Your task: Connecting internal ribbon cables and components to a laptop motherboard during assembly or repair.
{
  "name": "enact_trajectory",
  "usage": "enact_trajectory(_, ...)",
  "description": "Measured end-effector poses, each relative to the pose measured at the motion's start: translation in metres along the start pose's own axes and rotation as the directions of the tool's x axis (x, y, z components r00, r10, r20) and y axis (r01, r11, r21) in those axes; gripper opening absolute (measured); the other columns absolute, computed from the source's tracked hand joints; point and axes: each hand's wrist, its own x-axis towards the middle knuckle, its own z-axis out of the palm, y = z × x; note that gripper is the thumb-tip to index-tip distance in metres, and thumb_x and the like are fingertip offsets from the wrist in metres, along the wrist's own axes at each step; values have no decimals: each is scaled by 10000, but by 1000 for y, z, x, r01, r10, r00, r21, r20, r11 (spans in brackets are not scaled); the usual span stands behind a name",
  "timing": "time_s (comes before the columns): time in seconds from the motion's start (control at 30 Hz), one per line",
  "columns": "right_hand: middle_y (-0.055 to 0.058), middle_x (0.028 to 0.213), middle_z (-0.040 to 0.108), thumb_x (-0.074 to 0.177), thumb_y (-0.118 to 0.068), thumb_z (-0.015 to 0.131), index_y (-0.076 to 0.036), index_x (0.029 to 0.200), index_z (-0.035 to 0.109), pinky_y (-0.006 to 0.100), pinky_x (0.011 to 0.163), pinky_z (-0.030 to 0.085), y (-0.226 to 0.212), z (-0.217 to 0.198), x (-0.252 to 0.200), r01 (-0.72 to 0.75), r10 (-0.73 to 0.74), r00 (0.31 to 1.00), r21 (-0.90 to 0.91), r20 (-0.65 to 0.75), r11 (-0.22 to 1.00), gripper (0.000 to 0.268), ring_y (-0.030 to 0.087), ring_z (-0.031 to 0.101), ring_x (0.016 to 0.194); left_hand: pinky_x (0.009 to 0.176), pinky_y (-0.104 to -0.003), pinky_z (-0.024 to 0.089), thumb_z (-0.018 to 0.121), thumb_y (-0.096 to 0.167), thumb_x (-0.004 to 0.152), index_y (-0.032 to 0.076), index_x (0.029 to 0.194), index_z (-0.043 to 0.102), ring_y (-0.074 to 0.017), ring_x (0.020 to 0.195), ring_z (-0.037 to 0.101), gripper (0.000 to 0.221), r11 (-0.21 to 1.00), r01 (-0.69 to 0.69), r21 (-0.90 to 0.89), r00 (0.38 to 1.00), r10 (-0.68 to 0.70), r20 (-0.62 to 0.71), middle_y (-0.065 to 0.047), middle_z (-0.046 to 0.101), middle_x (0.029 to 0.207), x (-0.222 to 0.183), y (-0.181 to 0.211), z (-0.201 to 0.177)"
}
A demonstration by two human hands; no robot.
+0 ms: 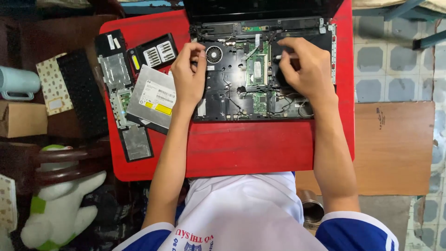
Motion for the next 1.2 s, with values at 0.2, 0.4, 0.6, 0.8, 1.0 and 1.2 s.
enact_trajectory(0.2,109,998,675,1007,-14,596,-14,1246,646,364,598,439,-2,-1,-2,61,-28,985,-190,172,980,244,278,670,875,632,-221,459,534,65,1043,63,1055,619,-133,835,642,86,996,-30,-85,1000,29,-8,-63,682,939,0,11,-6)
enact_trajectory(0.4,85,969,592,956,-25,609,-27,1293,619,346,545,449,-9,6,0,137,-73,979,-350,189,927,337,254,644,869,654,-244,473,528,73,1044,63,1058,620,-143,849,635,93,995,-90,-52,995,88,-41,-69,680,954,-3,22,-9)
enact_trajectory(0.6,33,860,588,1048,-108,667,-78,1143,653,330,502,389,-12,10,-1,104,-53,989,-398,137,911,101,221,608,712,643,-254,453,529,73,1035,77,1034,626,-145,814,623,97,997,-70,-44,998,70,-6,-48,654,944,-3,17,-2)
enact_trajectory(0.8,27,812,647,1046,-19,660,-95,1218,627,335,509,397,-4,11,-8,85,-30,986,-336,165,938,191,222,620,640,632,-244,455,537,71,1032,81,1041,630,-142,828,615,95,996,-75,-57,997,74,-13,-45,669,961,-3,11,1)
enact_trajectory(1.0,87,922,663,1019,14,594,-28,1404,562,367,606,471,-15,11,1,-13,46,990,-231,135,973,389,235,654,791,625,-246,447,529,45,1023,80,1035,625,-142,814,637,103,996,-58,-75,998,57,-10,-50,662,954,-3,11,0)
enact_trajectory(1.2,103,981,649,960,30,603,-13,1307,618,384,682,483,-16,9,2,-14,35,992,-168,120,986,350,277,653,879,612,-237,465,531,27,1019,70,1026,623,-148,824,620,103,995,-66,-81,998,66,-7,-56,657,953,-3,10,1)
